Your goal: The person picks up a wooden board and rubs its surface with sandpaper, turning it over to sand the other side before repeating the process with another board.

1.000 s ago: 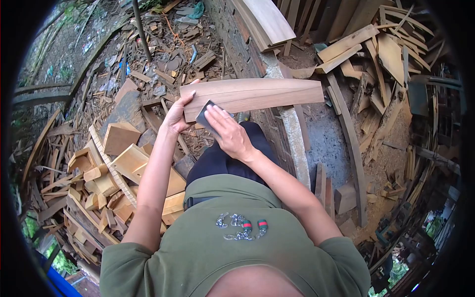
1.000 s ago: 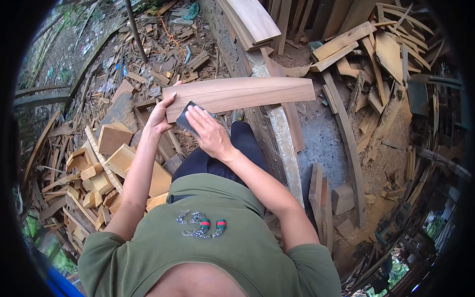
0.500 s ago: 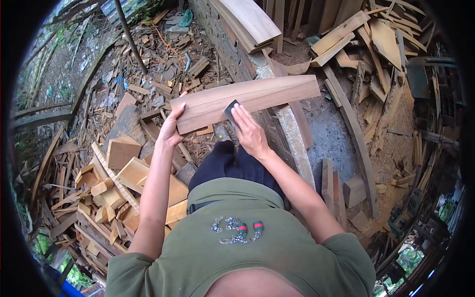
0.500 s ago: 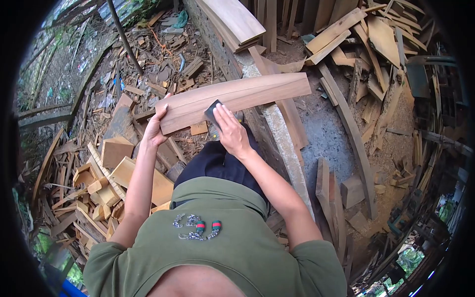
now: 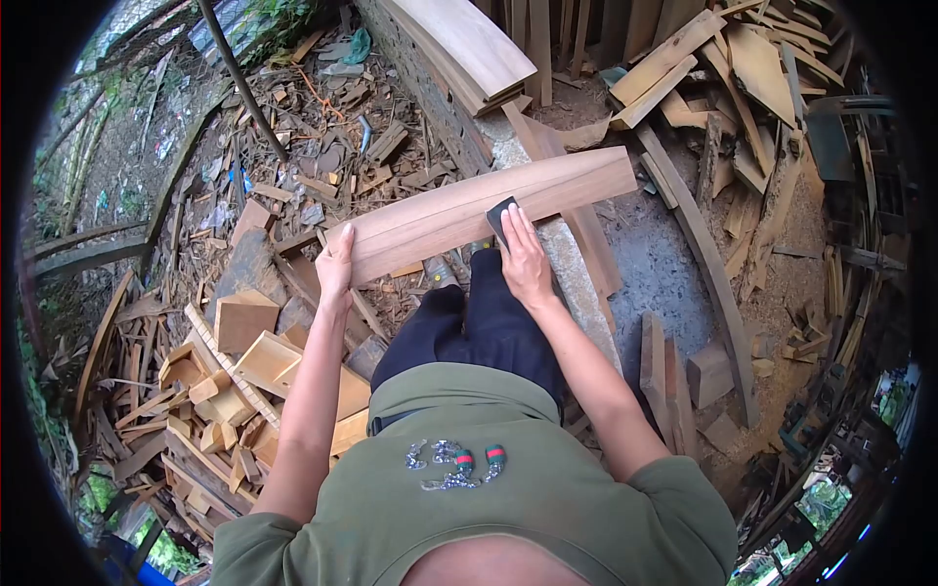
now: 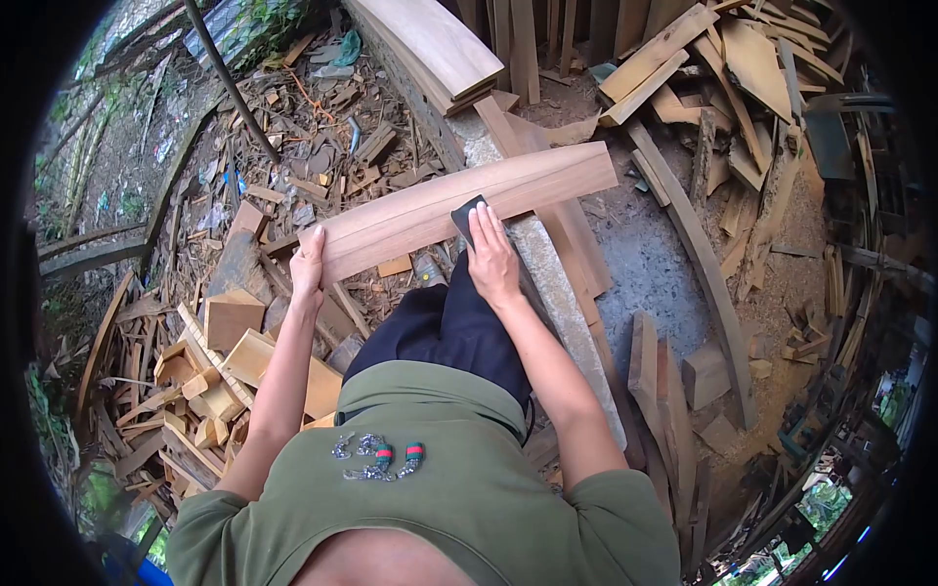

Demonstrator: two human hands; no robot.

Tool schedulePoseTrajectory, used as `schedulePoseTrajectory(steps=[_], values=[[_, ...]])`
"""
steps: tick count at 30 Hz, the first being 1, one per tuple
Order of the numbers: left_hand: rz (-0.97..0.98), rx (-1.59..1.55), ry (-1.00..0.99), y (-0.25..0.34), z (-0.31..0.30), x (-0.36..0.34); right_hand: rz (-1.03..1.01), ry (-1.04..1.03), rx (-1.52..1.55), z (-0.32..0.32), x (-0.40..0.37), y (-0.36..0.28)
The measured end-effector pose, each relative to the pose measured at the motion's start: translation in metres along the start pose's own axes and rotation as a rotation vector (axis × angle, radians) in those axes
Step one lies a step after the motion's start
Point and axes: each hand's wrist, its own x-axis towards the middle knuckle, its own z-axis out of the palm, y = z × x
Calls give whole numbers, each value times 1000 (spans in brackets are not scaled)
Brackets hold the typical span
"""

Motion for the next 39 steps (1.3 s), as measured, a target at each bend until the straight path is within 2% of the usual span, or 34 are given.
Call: schedulePoseTrajectory(steps=[1,3,6,7,9,11,13,14,15,17,19,20,21,23,26,29,30,31,32,33,34,35,37,39], values=[[3,4,0,0,1,0,-61,-40,-15,-6,0,9],[23,46,24,-2,2,-1,-22,82,-39,-7,5,57],[44,69,32,1,3,-3,333,141,-140,-13,20,130],[44,72,35,0,2,-2,461,106,-101,-20,27,139],[58,73,6,-3,1,3,585,150,-111,-1,37,129],[50,73,2,-4,-1,9,379,186,-4,14,39,70],[39,73,4,-6,-2,9,35,80,49,20,33,9],[43,83,9,-6,-2,8,-45,9,71,17,31,-11],[49,93,11,-4,-2,7,-123,-61,93,15,31,-20],[43,98,8,-2,-1,6,-207,-59,58,10,41,6],[29,103,10,-4,-1,5,-24,79,66,12,50,62],[44,91,10,-9,-2,7,135,112,28,0,59,87],[60,79,9,-10,-3,9,196,153,3,4,63,128],[54,83,8,-10,-4,9,455,184,9,-6,72,162],[40,85,5,-5,-2,6,424,185,32,12,74,130],[16,91,12,-8,-1,4,6,77,15,13,52,55],[10,93,15,-8,-1,4,-32,34,48,3,51,49],[9,100,13,-8,-1,4,-72,-9,80,-3,52,48],[20,87,5,-8,-1,4,-75,36,56,-2,55,68],[30,74,-1,-9,-1,3,-79,79,33,0,61,101],[25,81,3,-8,0,2,-90,146,-132,3,66,138],[38,94,11,-7,0,1,146,144,-8,-10,79,157],[48,119,19,-5,-1,1,393,169,-25,-19,92,211],[33,105,7,-7,-3,3,461,211,-74,-14,96,212]])
